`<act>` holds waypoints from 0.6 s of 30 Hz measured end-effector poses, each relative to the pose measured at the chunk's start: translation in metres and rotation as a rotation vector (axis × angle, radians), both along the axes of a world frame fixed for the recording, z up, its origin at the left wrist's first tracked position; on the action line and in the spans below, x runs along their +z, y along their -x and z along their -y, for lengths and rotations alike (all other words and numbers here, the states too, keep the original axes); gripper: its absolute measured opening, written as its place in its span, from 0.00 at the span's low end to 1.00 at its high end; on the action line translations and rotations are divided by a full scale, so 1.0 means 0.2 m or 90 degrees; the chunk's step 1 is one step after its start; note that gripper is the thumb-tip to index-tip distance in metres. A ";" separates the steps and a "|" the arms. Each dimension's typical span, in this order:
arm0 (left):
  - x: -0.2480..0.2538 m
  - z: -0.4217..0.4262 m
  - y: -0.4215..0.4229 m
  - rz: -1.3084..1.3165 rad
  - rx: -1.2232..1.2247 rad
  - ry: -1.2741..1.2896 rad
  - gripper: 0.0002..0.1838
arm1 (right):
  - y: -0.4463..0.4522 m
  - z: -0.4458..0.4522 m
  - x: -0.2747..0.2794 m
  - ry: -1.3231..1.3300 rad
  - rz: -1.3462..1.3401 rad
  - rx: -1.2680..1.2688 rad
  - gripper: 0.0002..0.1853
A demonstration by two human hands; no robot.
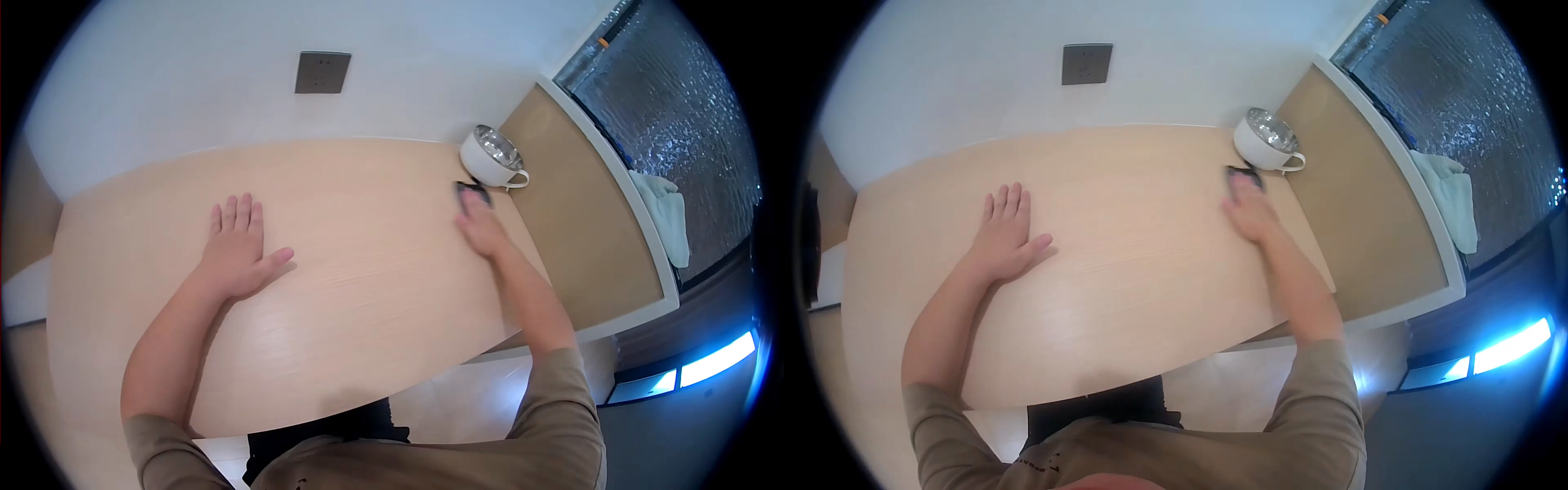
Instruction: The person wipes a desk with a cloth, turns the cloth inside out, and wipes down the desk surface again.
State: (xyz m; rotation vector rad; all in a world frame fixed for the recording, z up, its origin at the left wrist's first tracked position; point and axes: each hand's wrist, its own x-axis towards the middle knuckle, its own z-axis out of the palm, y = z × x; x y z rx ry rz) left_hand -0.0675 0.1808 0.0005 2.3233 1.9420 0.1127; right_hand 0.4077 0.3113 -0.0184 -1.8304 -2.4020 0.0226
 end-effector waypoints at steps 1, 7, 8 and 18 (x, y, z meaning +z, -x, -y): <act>0.01 0.01 0.00 0.001 0.001 0.001 0.49 | -0.15 -0.04 -0.02 0.003 0.001 -0.057 0.40; 0.00 0.01 -0.01 -0.001 0.014 -0.005 0.52 | -0.27 -0.06 -0.06 -0.026 -0.001 -0.121 0.40; -0.02 0.00 -0.01 -0.001 0.015 -0.007 0.52 | -0.26 -0.07 -0.06 -0.033 -0.011 -0.118 0.41; -0.10 -0.02 0.00 0.042 0.052 -0.106 0.46 | 0.97 0.15 -0.05 -0.098 0.016 0.191 0.41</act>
